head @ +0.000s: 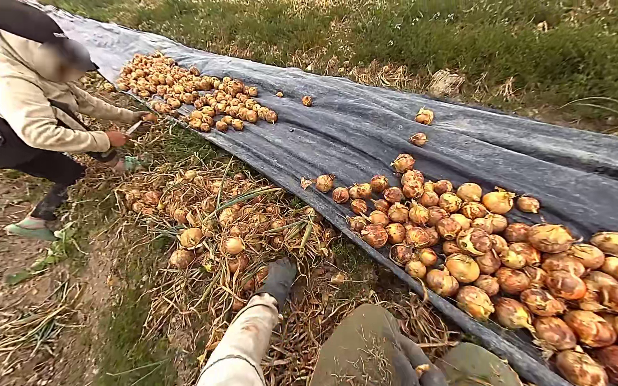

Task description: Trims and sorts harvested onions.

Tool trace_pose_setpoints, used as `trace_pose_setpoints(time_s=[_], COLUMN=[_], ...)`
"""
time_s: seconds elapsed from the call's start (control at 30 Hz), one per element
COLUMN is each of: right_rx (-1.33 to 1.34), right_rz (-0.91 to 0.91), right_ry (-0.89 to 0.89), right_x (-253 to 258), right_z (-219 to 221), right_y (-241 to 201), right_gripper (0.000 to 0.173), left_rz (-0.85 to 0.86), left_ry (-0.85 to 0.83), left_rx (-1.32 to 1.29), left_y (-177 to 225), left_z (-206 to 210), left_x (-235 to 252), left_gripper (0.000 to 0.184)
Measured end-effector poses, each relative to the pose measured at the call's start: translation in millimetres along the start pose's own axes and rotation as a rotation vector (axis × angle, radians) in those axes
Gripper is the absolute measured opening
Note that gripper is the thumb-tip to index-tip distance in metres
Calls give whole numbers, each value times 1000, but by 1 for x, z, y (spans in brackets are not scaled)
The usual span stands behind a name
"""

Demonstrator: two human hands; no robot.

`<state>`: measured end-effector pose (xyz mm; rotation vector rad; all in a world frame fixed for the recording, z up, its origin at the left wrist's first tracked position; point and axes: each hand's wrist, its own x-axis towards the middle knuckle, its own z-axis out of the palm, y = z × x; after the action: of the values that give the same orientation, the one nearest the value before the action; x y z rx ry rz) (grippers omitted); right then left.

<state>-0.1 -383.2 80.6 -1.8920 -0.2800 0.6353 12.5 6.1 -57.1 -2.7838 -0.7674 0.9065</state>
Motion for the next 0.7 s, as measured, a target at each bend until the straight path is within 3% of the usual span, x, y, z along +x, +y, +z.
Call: trace_pose_setpoints(time_s=[0.07,0.1,0.17,0.3,0.4,0.5,0.57,0.7], right_rx=[-39,-65,10,88,-40,-211,-271,-316], right_rz=[201,260,136,152,47,-75,-142,-211], right_ry=[-71,-133,41,70,-120,-237,-286,-376], right_x=[-6,-7,-14,-15,-17,-21,-22,-14], right_z=[-3,-7,7,15,2,-2,6,37], right_y=[-8,-7,34,39,23,8,1,-33], right_gripper=[39,40,36,37,45,47,47,60], left_rz=[-2,23,65,58,-22,-133,-58,237], left_ry=[-57,-69,-48,-104,-250,4,195,496], left_rx=[13,31,17,-213,-602,-1276,-1693,-1847], left_y=[2,0,-4,10,23,11,0,-8], left_z=[-18,-22,-19,-16,29,63,50,-15], left_x=[4,4,-6,-90,-155,-204,-236,-295], left_gripper=[41,51,73,84,99,79,74,77])
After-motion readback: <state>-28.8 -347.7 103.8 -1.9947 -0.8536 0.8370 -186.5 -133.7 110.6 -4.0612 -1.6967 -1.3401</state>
